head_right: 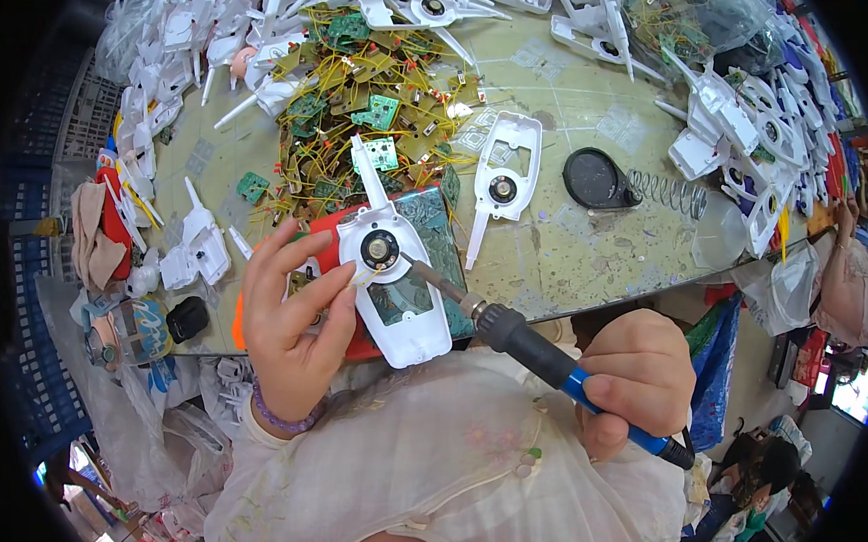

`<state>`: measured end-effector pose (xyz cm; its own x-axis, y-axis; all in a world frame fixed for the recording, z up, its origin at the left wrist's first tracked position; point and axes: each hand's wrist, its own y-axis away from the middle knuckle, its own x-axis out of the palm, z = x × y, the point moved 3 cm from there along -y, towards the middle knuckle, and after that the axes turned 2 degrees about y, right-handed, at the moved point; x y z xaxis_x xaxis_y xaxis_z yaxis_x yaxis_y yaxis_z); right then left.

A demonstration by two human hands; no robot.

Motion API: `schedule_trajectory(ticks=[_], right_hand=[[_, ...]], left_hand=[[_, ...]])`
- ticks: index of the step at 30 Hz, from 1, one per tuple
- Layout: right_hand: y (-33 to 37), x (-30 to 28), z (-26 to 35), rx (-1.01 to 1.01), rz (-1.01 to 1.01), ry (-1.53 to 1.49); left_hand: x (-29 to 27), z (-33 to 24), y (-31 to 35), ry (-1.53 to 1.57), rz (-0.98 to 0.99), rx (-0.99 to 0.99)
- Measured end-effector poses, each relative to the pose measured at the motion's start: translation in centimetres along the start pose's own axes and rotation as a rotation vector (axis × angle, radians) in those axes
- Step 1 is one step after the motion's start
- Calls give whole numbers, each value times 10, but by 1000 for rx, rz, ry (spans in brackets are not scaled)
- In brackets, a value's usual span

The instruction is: Soldering wires and components into plastic toy walkie-talkie housings.

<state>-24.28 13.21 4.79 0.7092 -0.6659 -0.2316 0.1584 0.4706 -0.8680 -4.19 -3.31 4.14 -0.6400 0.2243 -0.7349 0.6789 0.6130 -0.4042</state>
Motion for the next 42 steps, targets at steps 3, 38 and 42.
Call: schedule_trajectory(ticks=[3, 38, 42], right_hand=[[2, -1, 0, 8, -20, 1], [0, -2, -2, 36, 86, -51], [0, 4, 0, 103, 80, -8]], left_hand=[[-3, 1, 2, 33, -35, -7], [4, -24, -3, -72, 16, 14], [5, -24, -5, -97, 36, 8]])
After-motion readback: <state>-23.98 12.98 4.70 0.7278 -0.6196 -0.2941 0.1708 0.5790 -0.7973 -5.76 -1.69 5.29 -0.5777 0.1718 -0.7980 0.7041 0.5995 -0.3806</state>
